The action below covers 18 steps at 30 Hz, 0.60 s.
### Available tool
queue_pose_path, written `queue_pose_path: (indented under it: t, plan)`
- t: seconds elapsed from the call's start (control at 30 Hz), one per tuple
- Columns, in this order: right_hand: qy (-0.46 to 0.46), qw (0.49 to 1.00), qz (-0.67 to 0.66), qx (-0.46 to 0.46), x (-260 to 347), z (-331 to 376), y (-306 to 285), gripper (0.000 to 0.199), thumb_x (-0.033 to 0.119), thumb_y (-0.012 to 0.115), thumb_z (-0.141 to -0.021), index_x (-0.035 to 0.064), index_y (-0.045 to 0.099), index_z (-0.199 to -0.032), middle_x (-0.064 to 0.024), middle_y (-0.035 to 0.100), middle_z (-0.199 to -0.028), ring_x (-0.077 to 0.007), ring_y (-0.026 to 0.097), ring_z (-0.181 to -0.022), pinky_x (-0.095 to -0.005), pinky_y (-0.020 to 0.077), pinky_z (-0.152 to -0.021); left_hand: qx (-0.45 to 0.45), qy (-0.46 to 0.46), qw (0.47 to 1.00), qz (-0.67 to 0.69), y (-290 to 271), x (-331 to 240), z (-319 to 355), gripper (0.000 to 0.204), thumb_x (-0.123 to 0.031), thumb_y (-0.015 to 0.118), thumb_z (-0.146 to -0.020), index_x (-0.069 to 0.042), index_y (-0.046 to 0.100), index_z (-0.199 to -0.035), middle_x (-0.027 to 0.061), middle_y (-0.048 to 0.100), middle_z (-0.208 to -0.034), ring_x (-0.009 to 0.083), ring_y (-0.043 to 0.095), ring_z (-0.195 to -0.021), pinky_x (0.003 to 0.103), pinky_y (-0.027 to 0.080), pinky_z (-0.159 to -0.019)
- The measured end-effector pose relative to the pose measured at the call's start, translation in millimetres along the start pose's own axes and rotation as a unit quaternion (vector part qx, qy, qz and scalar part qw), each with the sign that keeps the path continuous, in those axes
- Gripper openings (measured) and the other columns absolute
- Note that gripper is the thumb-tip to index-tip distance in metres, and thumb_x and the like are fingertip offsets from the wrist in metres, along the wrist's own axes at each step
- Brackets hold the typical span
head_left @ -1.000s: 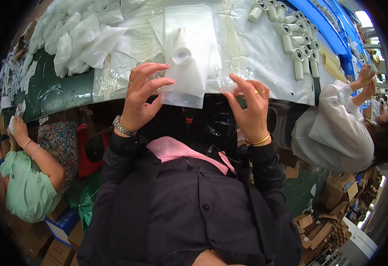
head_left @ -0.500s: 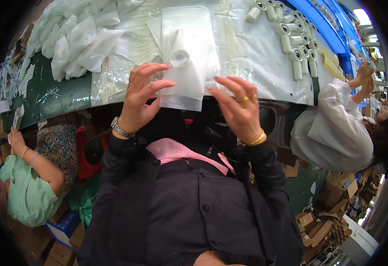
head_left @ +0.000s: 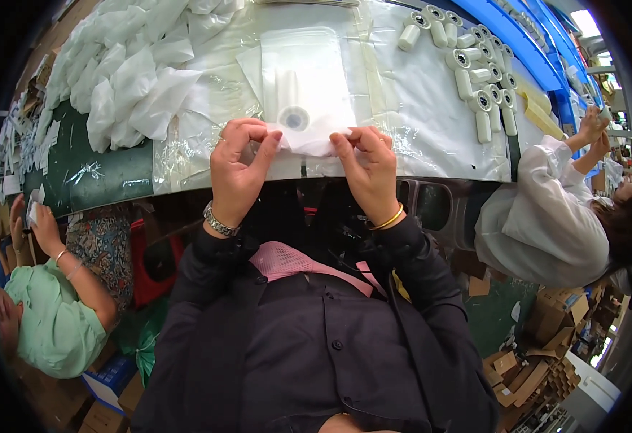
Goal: Manually placing small white circular components into plastic bags at a factory workstation.
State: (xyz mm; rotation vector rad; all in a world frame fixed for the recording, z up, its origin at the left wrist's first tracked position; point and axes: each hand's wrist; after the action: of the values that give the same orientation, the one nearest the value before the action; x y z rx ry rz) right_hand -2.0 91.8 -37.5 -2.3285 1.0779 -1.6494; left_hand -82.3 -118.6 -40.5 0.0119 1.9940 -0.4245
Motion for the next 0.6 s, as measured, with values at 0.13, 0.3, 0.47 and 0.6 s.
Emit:
queue_pose_path:
  t: [0.13, 0.3, 0.47, 0.6]
  plan:
    - [0.070, 0.997, -0.031, -0.021, -4, -13, 11, 0.014, 0.008, 0.078, -0.099, 0.0001, 0.074, -0.089, -0.0020, 0.067, -0.070, -0.0153, 0.057, -0.064, -0.0319, 0.0443, -0.069, -0.067, -0.098, 0.993, 0.005, 12, 3, -7, 0.010, -0.007, 0.078, -0.097, -0.001, 0.071, -0.093, 0.0069, 0.067, -0.089, 0.0184, 0.064, -0.085, 0.032, 0.052, -0.079]
    - [0.016, 0.997, 0.014, -0.069, -7, -22, 11, 0.023, 0.011, 0.081, -0.094, 0.0023, 0.068, -0.076, -0.0058, 0.061, -0.061, -0.0211, 0.054, -0.054, -0.0360, 0.0420, -0.059, -0.072, -0.117, 0.989, -0.047, 25, -3, -17, 0.019, -0.010, 0.078, -0.098, 0.001, 0.066, -0.087, 0.0071, 0.059, -0.081, 0.0160, 0.057, -0.073, 0.031, 0.050, -0.071]
    - [-0.010, 0.990, 0.110, -0.092, -4, -15, 21, 0.028, 0.018, 0.081, -0.088, 0.0114, 0.063, -0.067, -0.0030, 0.057, -0.061, -0.0237, 0.059, -0.067, -0.0401, 0.0444, -0.082, -0.055, -0.100, 0.988, -0.106, 18, 25, -9, 0.026, -0.010, 0.073, -0.102, 0.001, 0.059, -0.084, 0.0055, 0.053, -0.079, 0.0150, 0.048, -0.069, 0.032, 0.043, -0.065]
    - [-0.006, 0.990, 0.099, -0.105, 4, -9, 25, 0.029, 0.019, 0.081, -0.089, 0.0129, 0.062, -0.067, -0.0007, 0.057, -0.062, -0.0232, 0.059, -0.071, -0.0399, 0.0424, -0.090, -0.057, -0.079, 0.990, -0.103, 11, 18, -6, 0.025, -0.009, 0.071, -0.104, 0.000, 0.059, -0.084, 0.0030, 0.050, -0.079, 0.0140, 0.047, -0.069, 0.031, 0.043, -0.066]
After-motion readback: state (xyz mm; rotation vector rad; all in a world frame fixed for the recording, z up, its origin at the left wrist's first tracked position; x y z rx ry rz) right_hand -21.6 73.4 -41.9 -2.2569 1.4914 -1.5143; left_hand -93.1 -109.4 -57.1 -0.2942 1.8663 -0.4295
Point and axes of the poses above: each hand's wrist, its own z-axis away from the middle knuckle, its own y-axis out of the palm, x = y × z
